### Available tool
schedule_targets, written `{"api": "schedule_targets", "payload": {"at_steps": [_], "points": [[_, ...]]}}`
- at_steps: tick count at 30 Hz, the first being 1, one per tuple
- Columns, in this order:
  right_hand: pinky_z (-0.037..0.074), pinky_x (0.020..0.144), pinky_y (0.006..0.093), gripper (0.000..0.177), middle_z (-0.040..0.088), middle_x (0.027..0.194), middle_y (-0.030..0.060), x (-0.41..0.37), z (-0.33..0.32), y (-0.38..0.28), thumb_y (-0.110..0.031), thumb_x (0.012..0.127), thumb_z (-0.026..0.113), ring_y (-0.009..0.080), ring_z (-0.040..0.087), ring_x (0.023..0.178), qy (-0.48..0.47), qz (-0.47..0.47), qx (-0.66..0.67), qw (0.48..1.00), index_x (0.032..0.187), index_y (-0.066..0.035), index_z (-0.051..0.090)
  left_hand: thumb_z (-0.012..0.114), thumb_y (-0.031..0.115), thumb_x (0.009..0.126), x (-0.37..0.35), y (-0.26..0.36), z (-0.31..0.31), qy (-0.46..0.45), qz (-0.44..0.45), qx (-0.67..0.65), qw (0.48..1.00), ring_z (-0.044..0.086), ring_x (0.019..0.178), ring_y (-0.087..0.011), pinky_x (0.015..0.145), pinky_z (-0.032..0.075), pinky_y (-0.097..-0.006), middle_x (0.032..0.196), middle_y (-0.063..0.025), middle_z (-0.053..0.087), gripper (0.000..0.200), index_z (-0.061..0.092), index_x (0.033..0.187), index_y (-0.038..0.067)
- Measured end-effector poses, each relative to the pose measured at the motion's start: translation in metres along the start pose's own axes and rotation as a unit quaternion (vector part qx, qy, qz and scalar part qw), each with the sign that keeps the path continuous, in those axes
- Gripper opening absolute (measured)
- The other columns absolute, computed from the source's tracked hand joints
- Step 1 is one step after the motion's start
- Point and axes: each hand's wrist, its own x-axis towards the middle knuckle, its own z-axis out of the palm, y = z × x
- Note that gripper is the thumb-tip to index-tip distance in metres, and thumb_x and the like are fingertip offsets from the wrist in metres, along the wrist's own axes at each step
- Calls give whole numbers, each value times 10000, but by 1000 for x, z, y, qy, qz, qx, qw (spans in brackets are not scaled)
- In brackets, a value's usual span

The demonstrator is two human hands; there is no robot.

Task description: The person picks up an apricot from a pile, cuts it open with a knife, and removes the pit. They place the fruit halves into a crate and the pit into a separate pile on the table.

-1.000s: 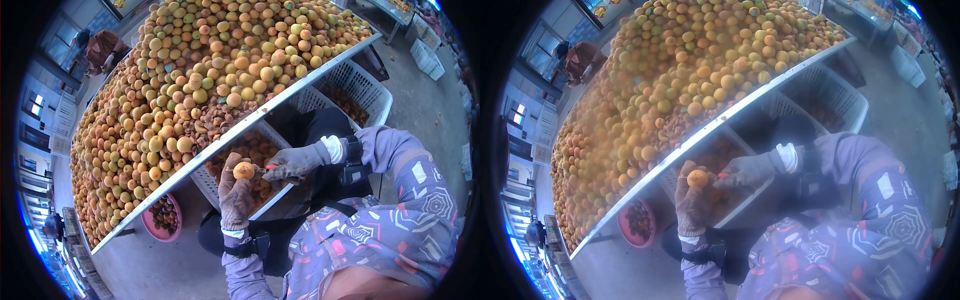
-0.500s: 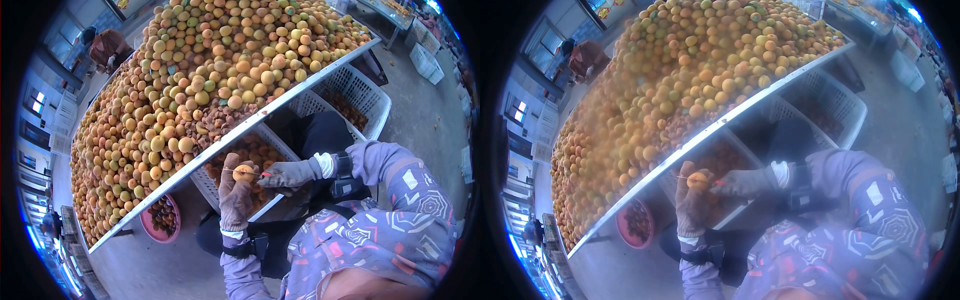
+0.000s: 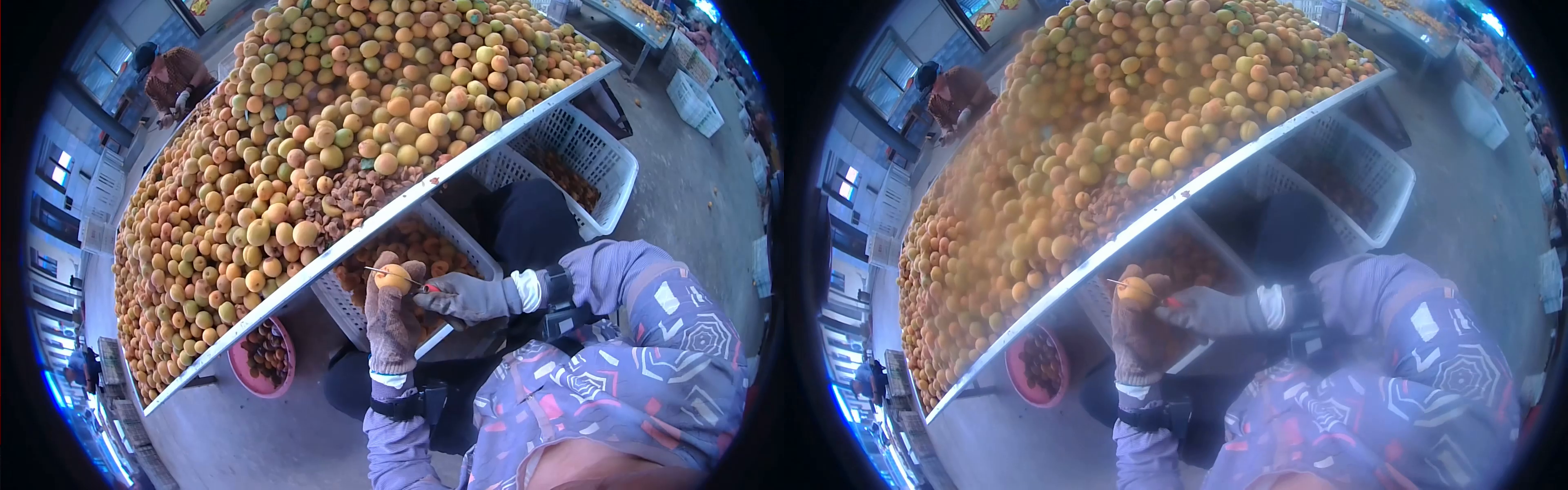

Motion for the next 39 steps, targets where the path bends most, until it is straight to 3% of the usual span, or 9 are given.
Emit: {"api": "schedule_targets", "payload": {"at_steps": [6,9,12,16,24,27,33,36,39], "points": [[473,653,362,258,610,917,143,-3,-18,-42,-270,961,422,289,603,780,-79,30,-157,984,1027,-54,547,478,-22,798,-3,7,9,31,127,134,982,570,742,-133,563,485,-226,1041,-98,581,517,388,1300,62],[363,368,208,417,454,477,-14,9,-18,-21,-484,925,436,82,458,395,-85,-22,-59,994,777,-105,527,525,37,842,-2,6,7,15,138,82,987,583,834,-166,655,523,-266,1044,-120,591,452,416,1280,57],[343,369,208,429,439,468,-23,18,7,14,-506,921,426,78,448,392,4,-250,-89,964,789,-114,542,573,139,876,2,-2,0,31,105,-5,994,569,956,-205,748,518,-307,1083,-134,586,455,400,1290,63],[292,372,206,409,434,476,-37,11,25,13,-501,921,434,61,436,403,73,-111,83,988,802,-127,549,595,218,882,-6,2,0,41,21,-41,998,547,1024,-233,815,498,-341,1107,-141,580,479,396,1292,68],[330,330,210,496,472,467,2,5,-11,-31,-545,911,400,87,440,341,-80,-56,-60,993,861,-77,554,599,137,872,6,6,-5,27,148,108,983,575,944,-167,776,488,-258,1105,-125,578,471,397,1292,69],[331,340,209,493,471,470,7,12,6,-12,-542,908,417,85,440,350,-40,3,-20,999,877,-72,564,605,247,873,2,1,-1,35,99,29,994,557,994,-195,834,469,-310,1092,-116,589,494,412,1288,60],[328,360,208,449,453,453,-7,29,24,26,-526,907,441,79,448,377,46,-195,41,979,810,-96,530,589,437,846,0,0,-6,49,29,1,998,500,991,-191,832,440,-343,1054,-87,572,566,440,1254,74],[339,361,213,444,460,454,-5,14,6,-19,-524,907,442,87,454,375,0,-17,44,999,779,-104,508,574,414,857,4,6,-1,71,97,144,982,516,951,-190,816,438,-330,1043,-86,576,548,439,1245,51],[458,773,366,259,621,886,82,12,0,-33,-226,959,411,267,595,835,-35,37,-167,985,1049,-42,568,573,269,887,7,5,3,84,156,153,972,570,874,-174,775,471,-286,1042,-107,607,423,461,1240,64]]}}
